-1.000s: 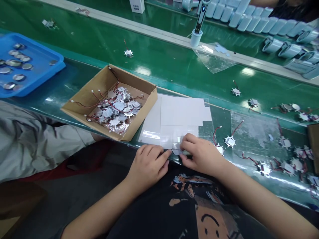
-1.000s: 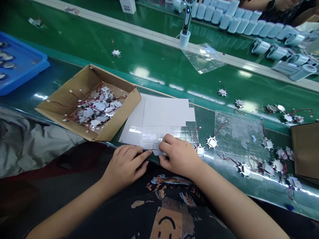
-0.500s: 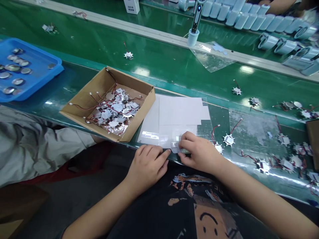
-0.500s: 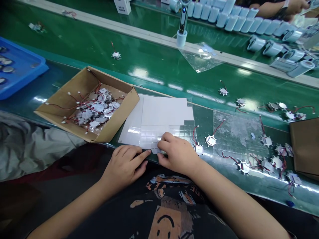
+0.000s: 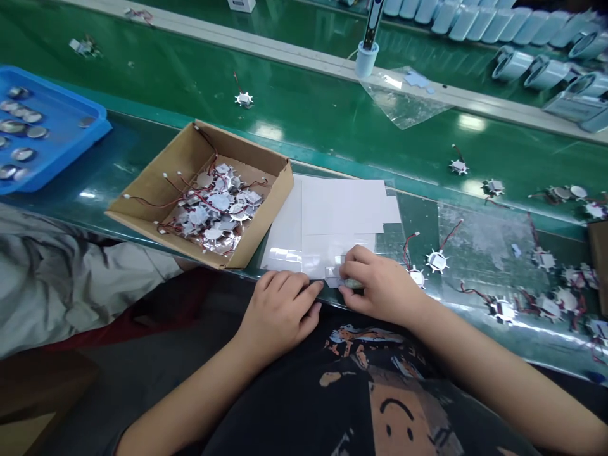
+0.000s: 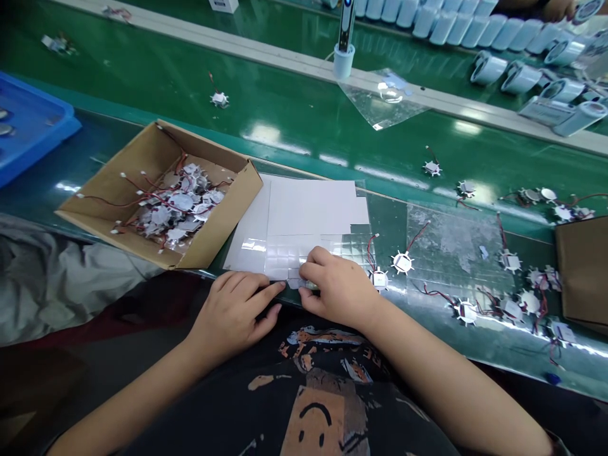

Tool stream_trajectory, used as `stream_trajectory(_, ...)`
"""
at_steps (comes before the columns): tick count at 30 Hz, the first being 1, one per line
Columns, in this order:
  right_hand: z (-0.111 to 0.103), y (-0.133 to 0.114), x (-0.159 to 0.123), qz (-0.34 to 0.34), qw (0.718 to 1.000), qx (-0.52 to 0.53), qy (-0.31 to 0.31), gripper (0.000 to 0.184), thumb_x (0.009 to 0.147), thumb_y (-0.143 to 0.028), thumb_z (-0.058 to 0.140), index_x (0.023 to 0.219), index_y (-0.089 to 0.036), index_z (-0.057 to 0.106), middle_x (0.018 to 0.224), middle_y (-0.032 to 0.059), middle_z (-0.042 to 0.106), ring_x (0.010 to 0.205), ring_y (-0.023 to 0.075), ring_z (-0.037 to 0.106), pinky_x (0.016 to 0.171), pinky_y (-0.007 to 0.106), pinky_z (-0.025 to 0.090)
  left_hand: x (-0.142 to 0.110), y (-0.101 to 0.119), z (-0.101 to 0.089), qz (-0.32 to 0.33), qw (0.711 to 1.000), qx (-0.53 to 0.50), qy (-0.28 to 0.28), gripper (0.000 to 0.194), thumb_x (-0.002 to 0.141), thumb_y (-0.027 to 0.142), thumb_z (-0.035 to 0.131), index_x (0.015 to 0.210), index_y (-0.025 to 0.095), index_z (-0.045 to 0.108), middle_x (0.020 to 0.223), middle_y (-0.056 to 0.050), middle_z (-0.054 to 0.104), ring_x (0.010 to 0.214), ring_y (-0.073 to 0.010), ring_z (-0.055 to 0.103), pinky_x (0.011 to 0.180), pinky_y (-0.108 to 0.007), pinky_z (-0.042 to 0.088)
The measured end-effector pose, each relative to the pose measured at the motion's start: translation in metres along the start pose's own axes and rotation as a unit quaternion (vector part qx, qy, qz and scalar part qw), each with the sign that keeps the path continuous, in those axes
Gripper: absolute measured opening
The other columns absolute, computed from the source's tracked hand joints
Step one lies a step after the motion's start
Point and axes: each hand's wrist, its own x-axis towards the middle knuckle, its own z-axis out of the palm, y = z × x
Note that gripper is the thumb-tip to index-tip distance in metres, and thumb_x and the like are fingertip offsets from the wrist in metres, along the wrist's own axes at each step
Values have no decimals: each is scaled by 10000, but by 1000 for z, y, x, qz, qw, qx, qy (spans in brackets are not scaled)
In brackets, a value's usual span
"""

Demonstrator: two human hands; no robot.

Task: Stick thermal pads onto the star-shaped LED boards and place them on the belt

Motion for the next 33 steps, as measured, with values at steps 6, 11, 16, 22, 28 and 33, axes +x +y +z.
stream_trajectory(6,2,1,2,-4,1000,-9,3,217,875,-377,512,957,-213,628,1032,8,557,791,135,548,653,286,385,2,1,-3,-4,1000,4,-8,224,895,307,571,1073,228,682,966,-8,617,897,-201,536,847,-388,357)
stream_trajectory(11,3,2,1,-8,1000,2,16,221,874,-385,520,954,-209,627,1034,9,558,787,128,546,645,281,376,8,0,-5,21,1000,-7,3,190,905,297,573,1042,217,677,944,10,633,884,-189,550,837,-389,359)
stream_trajectory(16,3,3,0,-7,1000,5,18,210,864,-376,535,954,-208,624,1031,7,556,787,127,543,638,277,370,21,-2,-6,-16,1000,-11,9,132,911,258,568,1001,208,650,960,9,630,912,-184,548,859,-374,376)
stream_trajectory(22,5,3,0,-11,1000,10,28,202,856,-373,541,946,-210,621,1039,3,557,779,125,543,637,275,372,32,-1,-7,-37,998,-3,-53,137,947,285,517,946,221,637,961,2,605,948,-203,521,849,-394,364)
stream_trajectory(28,3,3,0,-6,1000,7,25,212,856,-375,535,941,-203,625,1040,8,556,759,122,534,627,276,355,40,-1,-10,-85,987,-58,-124,117,942,261,542,956,225,653,952,10,604,969,-193,529,866,-386,370)
stream_trajectory(33,4,4,-1,-4,1000,0,26,210,863,-379,524,938,-209,622,1042,1,556,738,116,511,612,274,330,45,1,-15,-109,980,-62,-154,123,940,250,548,897,213,657,925,11,605,960,-194,534,864,-388,372)
